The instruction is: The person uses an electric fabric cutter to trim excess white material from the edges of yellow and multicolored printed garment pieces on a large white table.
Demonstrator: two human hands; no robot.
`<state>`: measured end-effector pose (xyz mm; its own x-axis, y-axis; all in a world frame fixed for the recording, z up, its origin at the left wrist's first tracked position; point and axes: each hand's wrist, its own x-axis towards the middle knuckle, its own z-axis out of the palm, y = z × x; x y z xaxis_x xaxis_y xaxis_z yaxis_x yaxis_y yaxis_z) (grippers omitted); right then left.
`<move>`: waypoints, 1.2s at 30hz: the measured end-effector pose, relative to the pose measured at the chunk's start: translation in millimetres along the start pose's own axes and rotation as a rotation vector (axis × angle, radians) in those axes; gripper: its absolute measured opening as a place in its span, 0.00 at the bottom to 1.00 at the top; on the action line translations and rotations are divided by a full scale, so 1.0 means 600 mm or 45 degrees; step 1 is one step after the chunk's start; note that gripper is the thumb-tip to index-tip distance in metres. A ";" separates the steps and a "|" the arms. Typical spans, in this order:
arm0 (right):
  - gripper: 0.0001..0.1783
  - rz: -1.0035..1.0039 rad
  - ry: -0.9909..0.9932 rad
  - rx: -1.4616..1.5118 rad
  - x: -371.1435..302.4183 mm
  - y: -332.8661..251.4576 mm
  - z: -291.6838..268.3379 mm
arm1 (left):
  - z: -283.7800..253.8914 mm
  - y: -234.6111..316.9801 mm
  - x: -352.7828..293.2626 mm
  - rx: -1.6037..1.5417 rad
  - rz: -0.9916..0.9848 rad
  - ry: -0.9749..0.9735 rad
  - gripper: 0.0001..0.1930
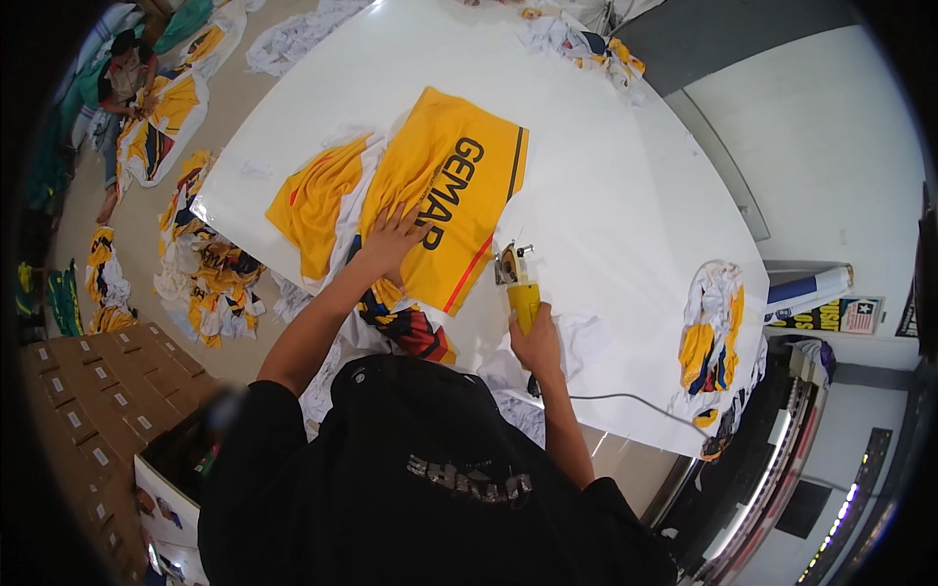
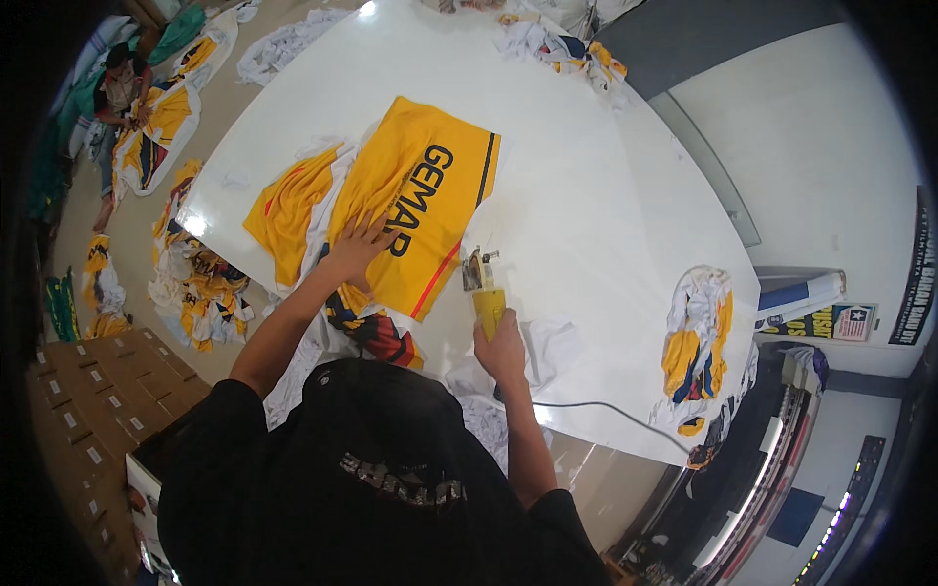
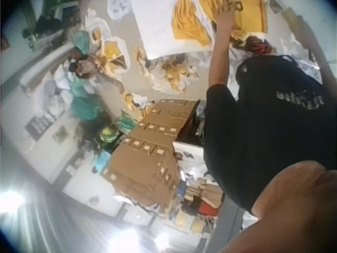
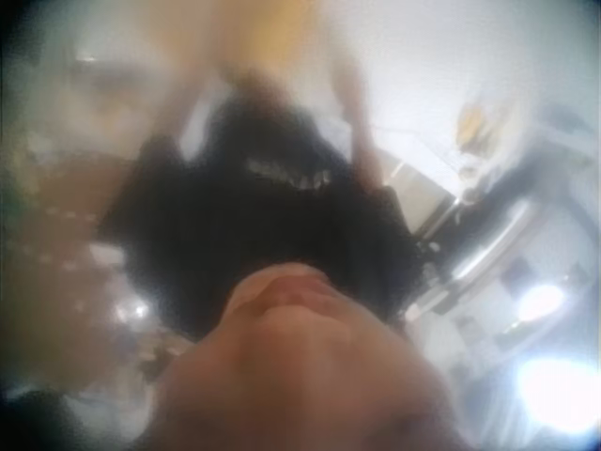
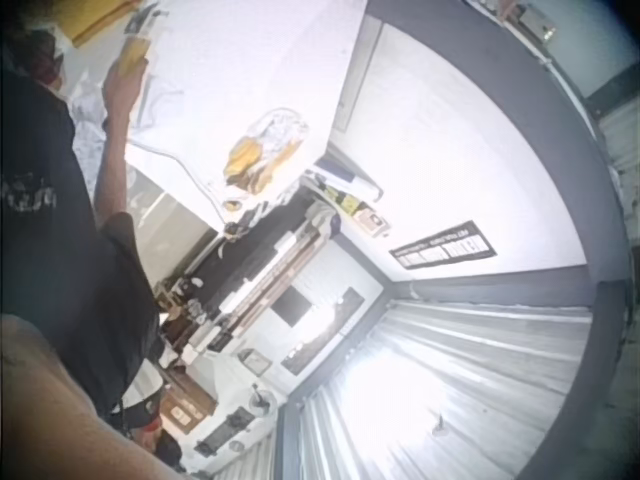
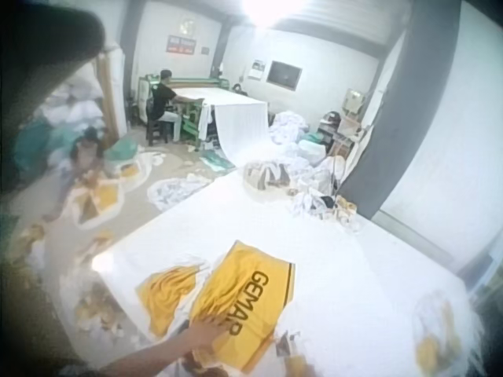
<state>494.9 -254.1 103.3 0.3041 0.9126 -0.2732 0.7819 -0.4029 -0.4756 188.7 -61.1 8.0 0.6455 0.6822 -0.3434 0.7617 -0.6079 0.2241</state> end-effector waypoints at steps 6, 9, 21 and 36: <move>0.29 -0.050 -0.003 -0.029 -0.043 0.010 0.005 | -0.009 0.006 -0.009 0.041 0.014 -0.063 0.83; 0.28 -0.056 -0.007 -0.007 -0.033 0.006 0.007 | -0.019 0.007 -0.015 0.027 0.034 -0.085 0.83; 0.29 -0.048 -0.027 0.027 -0.010 -0.012 0.008 | -0.009 0.008 -0.013 0.053 0.060 -0.039 0.82; 0.29 0.006 0.176 0.020 0.050 -0.063 0.056 | -0.004 0.008 -0.015 0.062 0.033 -0.027 0.81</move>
<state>455.9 -213.7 84.9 0.3806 0.9111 -0.1583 0.7720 -0.4072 -0.4880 186.7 -69.0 14.3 0.6631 0.6575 -0.3577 0.7409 -0.6447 0.1883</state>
